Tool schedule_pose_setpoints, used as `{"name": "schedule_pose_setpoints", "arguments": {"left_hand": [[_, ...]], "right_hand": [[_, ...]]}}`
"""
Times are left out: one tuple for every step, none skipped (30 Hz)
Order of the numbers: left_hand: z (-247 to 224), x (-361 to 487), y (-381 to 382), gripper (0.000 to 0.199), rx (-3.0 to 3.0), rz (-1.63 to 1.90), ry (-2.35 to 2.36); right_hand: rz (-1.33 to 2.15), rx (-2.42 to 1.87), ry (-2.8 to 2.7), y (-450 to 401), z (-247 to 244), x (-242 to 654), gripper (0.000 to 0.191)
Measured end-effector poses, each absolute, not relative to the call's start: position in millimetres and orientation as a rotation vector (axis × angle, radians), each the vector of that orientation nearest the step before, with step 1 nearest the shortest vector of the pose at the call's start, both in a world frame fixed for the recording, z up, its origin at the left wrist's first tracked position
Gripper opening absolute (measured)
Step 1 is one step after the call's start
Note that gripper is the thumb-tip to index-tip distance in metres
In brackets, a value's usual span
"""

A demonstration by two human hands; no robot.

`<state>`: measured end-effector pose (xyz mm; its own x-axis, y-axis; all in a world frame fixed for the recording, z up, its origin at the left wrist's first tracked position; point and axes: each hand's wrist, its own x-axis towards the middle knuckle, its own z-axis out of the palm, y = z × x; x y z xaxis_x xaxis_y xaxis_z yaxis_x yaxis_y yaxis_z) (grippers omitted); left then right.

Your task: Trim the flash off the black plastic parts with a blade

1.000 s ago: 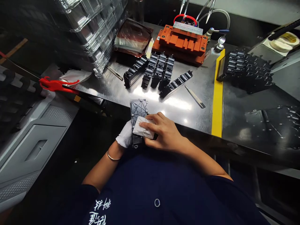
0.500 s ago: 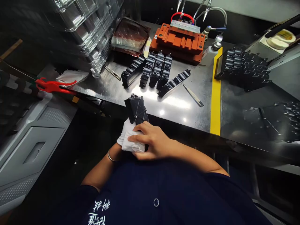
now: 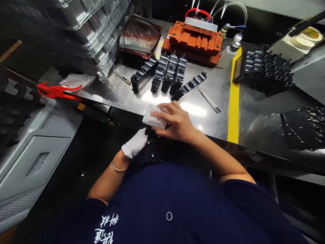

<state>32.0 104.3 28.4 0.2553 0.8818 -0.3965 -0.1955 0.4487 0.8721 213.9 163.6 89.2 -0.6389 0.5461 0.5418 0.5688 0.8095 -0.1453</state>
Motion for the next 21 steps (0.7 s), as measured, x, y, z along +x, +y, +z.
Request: {"name": "schedule_pose_setpoints", "arguments": {"left_hand": [[32.7,30.4,102.2,0.014,0.812,0.830,1.044],[38.6,29.2,99.8,0.013,0.823,0.815,1.031],[45.5,28.3,97.5,0.013,0.821,0.799,1.010],[52.6,27.5,95.5,0.015,0.791,0.780,0.979],[59.3,26.9,94.1,0.017,0.740,0.759,0.940],[64.7,26.3,93.3,0.019,0.671,0.743,0.897],[68.5,25.7,93.2,0.020,0.590,0.728,0.857],[70.4,25.2,93.6,0.020,0.512,0.717,0.827],[70.7,24.8,94.4,0.018,0.453,0.711,0.812],[69.7,24.6,95.3,0.014,0.414,0.711,0.808],[68.1,24.7,96.2,0.012,0.386,0.705,0.808],[66.5,25.1,97.0,0.011,0.363,0.693,0.811],[65.3,25.7,97.7,0.011,0.347,0.680,0.815],[64.6,26.3,98.2,0.013,0.328,0.669,0.814],[64.4,26.9,98.7,0.015,0.298,0.657,0.805],[64.3,27.3,99.3,0.017,0.273,0.643,0.794],[63.8,27.5,100.3,0.019,0.276,0.641,0.794],[62.6,27.6,101.6,0.020,0.305,0.647,0.805],[60.5,27.4,103.4,0.019,0.353,0.665,0.832],[57.3,27.1,105.5,0.018,0.414,0.694,0.869],[53.4,26.6,107.9,0.017,0.476,0.727,0.910]], "right_hand": [[-0.090,-0.900,-2.353,170.7,87.4,217.1,0.040],[-0.109,-0.981,-2.305,177.7,86.1,221.0,0.039],[-0.112,-1.055,-2.261,183.5,85.6,225.4,0.038],[-0.105,-1.117,-2.222,187.3,85.9,229.7,0.038],[-0.094,-1.164,-2.185,188.6,86.9,233.3,0.038],[-0.082,-1.195,-2.150,187.3,88.6,236.2,0.039],[-0.071,-1.207,-2.130,183.8,90.5,238.0,0.040],[-0.058,-1.194,-2.136,178.8,92.4,238.9,0.041],[-0.047,-1.163,-2.170,173.3,94.1,239.3,0.041],[-0.038,-1.127,-2.225,168.3,95.4,239.5,0.040],[-0.033,-1.097,-2.288,164.6,96.4,240.1,0.038],[-0.034,-1.087,-2.342,162.6,97.2,241.3,0.037],[-0.044,-1.103,-2.372,162.4,97.8,243.4,0.035],[-0.058,-1.142,-2.371,163.5,98.5,246.1,0.034],[-0.072,-1.193,-2.342,165.4,99.3,249.0,0.034],[-0.078,-1.232,-2.297,166.9,100.3,251.5,0.035],[-0.073,-1.242,-2.253,167.3,101.4,252.9,0.036],[-0.053,-1.212,-2.231,165.9,102.5,252.9,0.037],[-0.020,-1.147,-2.236,162.2,103.4,251.3,0.038],[0.014,-1.069,-2.259,156.4,104.1,248.4,0.038],[0.050,-0.980,-2.299,148.8,104.5,244.5,0.038]]}}
